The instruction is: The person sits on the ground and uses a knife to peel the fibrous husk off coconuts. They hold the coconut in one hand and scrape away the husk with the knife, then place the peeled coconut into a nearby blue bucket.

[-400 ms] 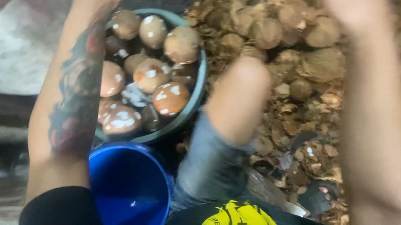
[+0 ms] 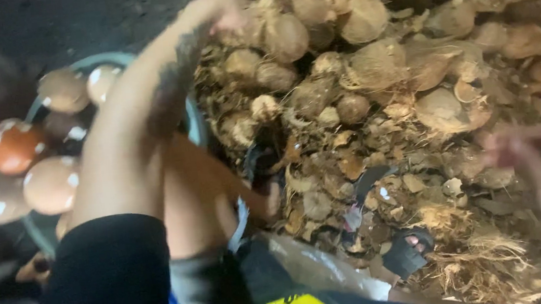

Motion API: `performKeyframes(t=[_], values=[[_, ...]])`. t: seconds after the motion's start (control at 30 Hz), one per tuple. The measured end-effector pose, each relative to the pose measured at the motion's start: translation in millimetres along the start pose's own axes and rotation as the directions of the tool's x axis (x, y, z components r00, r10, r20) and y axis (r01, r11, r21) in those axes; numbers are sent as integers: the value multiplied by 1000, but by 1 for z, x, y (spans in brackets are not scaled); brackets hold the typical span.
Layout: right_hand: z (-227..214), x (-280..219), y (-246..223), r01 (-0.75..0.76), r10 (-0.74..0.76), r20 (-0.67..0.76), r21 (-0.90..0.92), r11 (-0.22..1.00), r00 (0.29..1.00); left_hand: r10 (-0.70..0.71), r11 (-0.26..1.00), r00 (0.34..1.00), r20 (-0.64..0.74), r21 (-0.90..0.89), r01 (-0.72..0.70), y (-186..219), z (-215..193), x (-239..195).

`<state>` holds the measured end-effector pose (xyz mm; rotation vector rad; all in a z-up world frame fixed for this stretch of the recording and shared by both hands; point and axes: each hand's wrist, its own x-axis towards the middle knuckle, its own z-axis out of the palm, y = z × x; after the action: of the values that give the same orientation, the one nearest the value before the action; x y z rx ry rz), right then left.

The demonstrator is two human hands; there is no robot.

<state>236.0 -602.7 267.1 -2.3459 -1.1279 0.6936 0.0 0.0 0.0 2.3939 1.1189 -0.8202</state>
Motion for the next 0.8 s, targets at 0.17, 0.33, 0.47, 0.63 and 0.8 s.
performKeyframes(t=[0.17,0.33,0.47,0.63,0.8], values=[[14,-40,72,-330,332,-1,-116,937,943,-205,950,957,-206,-278,143,51,46,-81],[28,-47,154,-169,237,-164,347,923,958,-336,878,942,0,-362,314,25,130,37],[36,-8,128,-475,487,-102,126,871,867,-367,846,918,149,-356,396,42,128,22],[136,24,178,-646,611,381,-45,762,694,-220,854,923,316,-395,339,39,112,-22],[276,-13,243,-17,212,861,-230,973,463,-366,629,930,29,-729,270,42,132,-30]])
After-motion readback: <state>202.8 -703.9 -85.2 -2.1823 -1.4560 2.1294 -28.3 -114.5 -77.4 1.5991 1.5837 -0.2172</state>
